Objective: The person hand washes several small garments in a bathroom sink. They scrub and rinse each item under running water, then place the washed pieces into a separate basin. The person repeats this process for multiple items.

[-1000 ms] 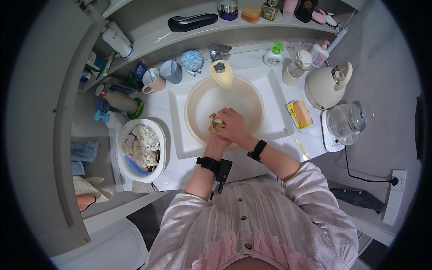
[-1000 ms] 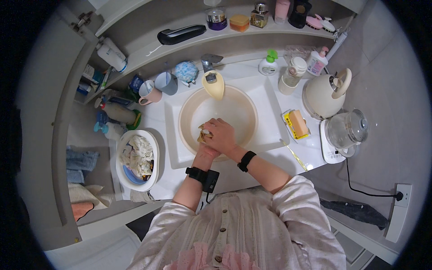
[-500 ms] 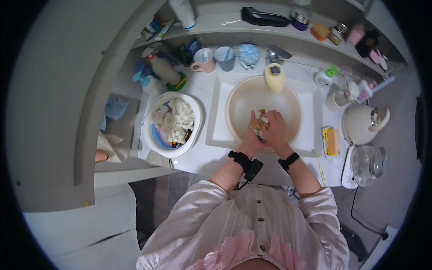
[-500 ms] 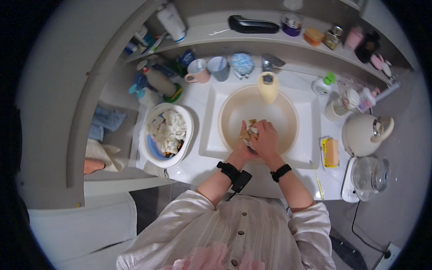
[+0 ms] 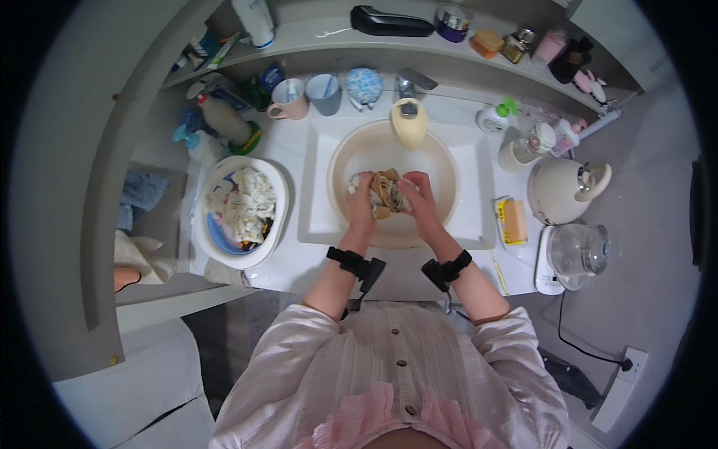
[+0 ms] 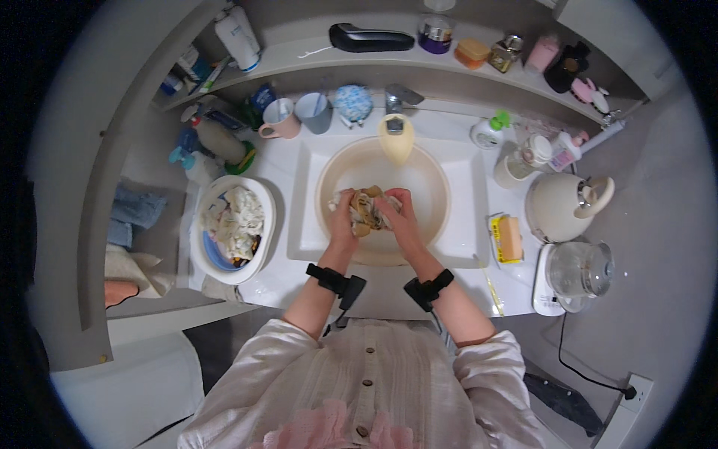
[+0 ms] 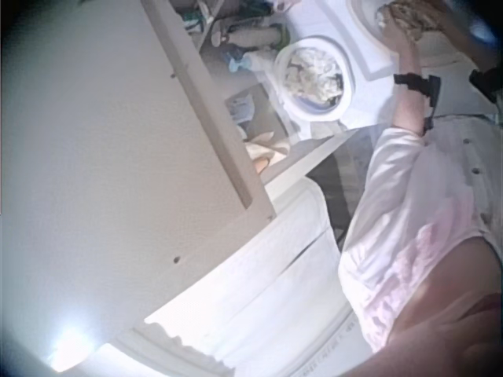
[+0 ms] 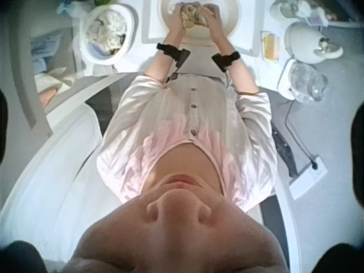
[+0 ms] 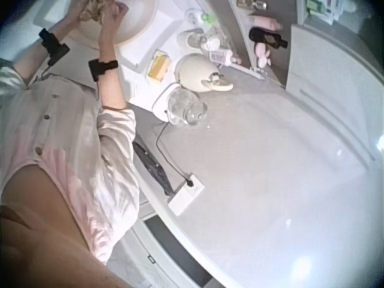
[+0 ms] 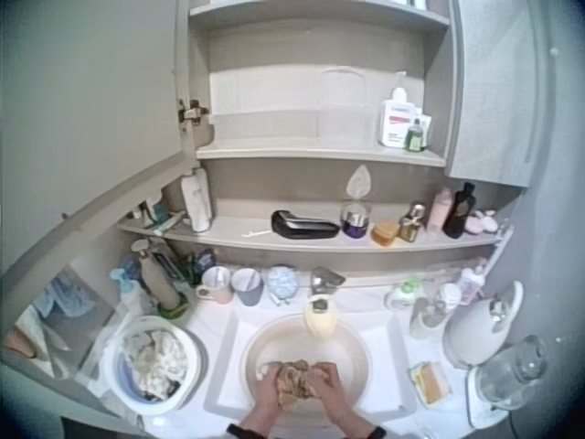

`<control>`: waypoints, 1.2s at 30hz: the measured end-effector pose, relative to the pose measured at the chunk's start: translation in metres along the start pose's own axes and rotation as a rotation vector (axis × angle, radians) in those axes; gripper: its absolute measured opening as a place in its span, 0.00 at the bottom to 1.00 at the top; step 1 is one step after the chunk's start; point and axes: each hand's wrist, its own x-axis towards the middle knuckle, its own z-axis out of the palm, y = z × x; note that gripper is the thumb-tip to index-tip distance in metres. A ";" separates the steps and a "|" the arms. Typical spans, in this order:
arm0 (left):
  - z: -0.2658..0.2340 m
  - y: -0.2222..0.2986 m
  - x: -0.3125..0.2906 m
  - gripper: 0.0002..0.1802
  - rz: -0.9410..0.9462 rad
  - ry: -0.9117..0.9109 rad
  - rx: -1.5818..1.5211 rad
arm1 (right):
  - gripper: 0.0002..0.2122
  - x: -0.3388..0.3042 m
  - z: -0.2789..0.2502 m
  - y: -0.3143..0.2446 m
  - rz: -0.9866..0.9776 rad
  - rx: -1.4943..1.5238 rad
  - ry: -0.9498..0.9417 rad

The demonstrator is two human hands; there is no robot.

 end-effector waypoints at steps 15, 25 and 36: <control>0.042 0.019 -0.013 0.08 0.084 -0.365 0.405 | 0.47 -0.001 -0.019 -0.011 0.508 -0.015 -0.329; 0.045 -0.007 0.004 0.23 0.216 0.083 0.708 | 0.36 0.008 0.008 0.035 0.030 -0.764 0.126; 0.003 -0.059 0.025 0.22 -0.022 0.572 0.399 | 0.28 0.012 0.009 0.056 -0.044 -1.403 0.036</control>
